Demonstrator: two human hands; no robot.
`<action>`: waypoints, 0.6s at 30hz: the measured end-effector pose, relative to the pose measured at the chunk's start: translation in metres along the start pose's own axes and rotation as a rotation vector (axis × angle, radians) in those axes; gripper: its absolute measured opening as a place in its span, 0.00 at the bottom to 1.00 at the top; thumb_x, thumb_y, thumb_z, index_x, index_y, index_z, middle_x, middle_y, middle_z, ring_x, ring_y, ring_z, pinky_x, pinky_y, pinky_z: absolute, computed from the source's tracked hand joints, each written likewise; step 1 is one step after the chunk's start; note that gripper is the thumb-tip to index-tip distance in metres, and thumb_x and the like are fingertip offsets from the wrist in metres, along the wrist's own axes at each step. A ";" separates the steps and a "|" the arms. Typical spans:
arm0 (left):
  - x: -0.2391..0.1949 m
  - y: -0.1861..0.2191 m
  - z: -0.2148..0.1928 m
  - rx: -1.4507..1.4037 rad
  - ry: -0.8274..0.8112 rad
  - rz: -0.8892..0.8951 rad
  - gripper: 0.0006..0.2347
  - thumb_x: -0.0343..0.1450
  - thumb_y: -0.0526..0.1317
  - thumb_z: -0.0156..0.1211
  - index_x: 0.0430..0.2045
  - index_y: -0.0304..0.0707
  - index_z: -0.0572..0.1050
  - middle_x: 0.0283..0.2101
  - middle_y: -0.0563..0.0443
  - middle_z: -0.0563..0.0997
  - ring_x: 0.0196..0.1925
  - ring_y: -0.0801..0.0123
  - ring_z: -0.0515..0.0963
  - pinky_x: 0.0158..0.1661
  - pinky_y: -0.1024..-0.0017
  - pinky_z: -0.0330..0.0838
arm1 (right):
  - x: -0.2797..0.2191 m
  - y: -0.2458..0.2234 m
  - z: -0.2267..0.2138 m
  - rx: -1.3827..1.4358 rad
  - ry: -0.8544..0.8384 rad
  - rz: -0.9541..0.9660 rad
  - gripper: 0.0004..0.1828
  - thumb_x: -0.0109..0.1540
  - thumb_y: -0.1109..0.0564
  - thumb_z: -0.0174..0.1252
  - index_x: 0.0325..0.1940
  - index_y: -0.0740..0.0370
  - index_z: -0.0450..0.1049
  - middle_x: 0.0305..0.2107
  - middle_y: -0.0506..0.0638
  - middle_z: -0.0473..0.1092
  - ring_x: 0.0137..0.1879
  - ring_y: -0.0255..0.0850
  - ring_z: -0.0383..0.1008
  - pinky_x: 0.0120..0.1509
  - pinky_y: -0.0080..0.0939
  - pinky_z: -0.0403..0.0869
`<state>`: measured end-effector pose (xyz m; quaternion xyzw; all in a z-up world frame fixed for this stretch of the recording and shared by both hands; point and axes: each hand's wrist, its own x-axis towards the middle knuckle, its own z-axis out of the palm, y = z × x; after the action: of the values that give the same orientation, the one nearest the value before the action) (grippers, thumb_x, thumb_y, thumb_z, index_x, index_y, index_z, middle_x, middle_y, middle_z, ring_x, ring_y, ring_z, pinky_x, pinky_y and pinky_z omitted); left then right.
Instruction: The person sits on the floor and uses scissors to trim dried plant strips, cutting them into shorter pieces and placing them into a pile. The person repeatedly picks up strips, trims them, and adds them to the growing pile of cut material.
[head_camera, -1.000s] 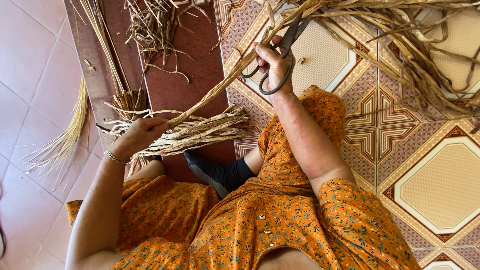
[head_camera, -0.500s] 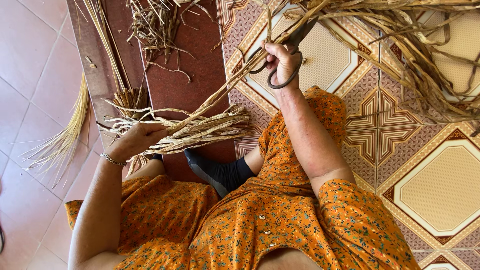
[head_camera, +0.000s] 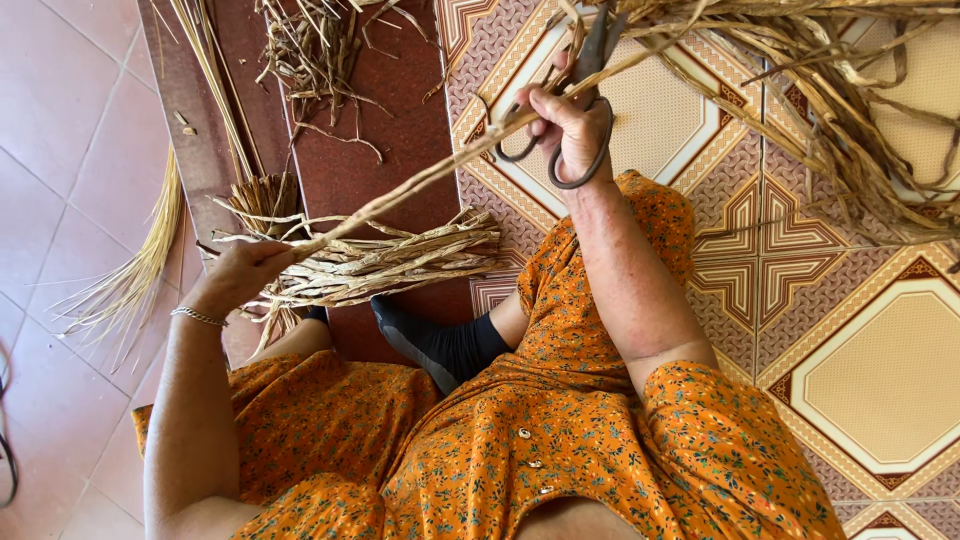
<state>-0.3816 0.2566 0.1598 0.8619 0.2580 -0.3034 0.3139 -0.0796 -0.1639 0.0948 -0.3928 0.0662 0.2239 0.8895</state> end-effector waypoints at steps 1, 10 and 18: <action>0.002 -0.005 -0.002 -0.030 -0.001 0.011 0.11 0.76 0.44 0.60 0.44 0.38 0.84 0.25 0.51 0.77 0.28 0.72 0.71 0.30 0.68 0.68 | 0.002 -0.001 0.001 -0.018 0.022 -0.026 0.30 0.59 0.64 0.69 0.64 0.61 0.68 0.35 0.58 0.80 0.31 0.36 0.76 0.35 0.34 0.75; -0.010 0.006 -0.024 0.110 0.173 -0.283 0.11 0.79 0.47 0.58 0.51 0.49 0.82 0.28 0.44 0.80 0.31 0.60 0.78 0.40 0.54 0.76 | 0.000 -0.012 0.005 -0.311 0.167 -0.174 0.43 0.58 0.57 0.75 0.71 0.58 0.59 0.35 0.55 0.82 0.31 0.37 0.77 0.32 0.35 0.74; 0.026 0.126 0.013 0.550 0.252 0.080 0.30 0.69 0.38 0.67 0.68 0.58 0.63 0.69 0.49 0.66 0.72 0.58 0.66 0.74 0.33 0.31 | -0.006 0.000 0.020 -0.397 0.035 -0.326 0.40 0.61 0.61 0.75 0.71 0.59 0.59 0.33 0.56 0.79 0.33 0.41 0.80 0.37 0.40 0.79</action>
<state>-0.2888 0.1694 0.1825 0.9548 0.1690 -0.2400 0.0460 -0.0855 -0.1512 0.1105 -0.5688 -0.0279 0.0795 0.8181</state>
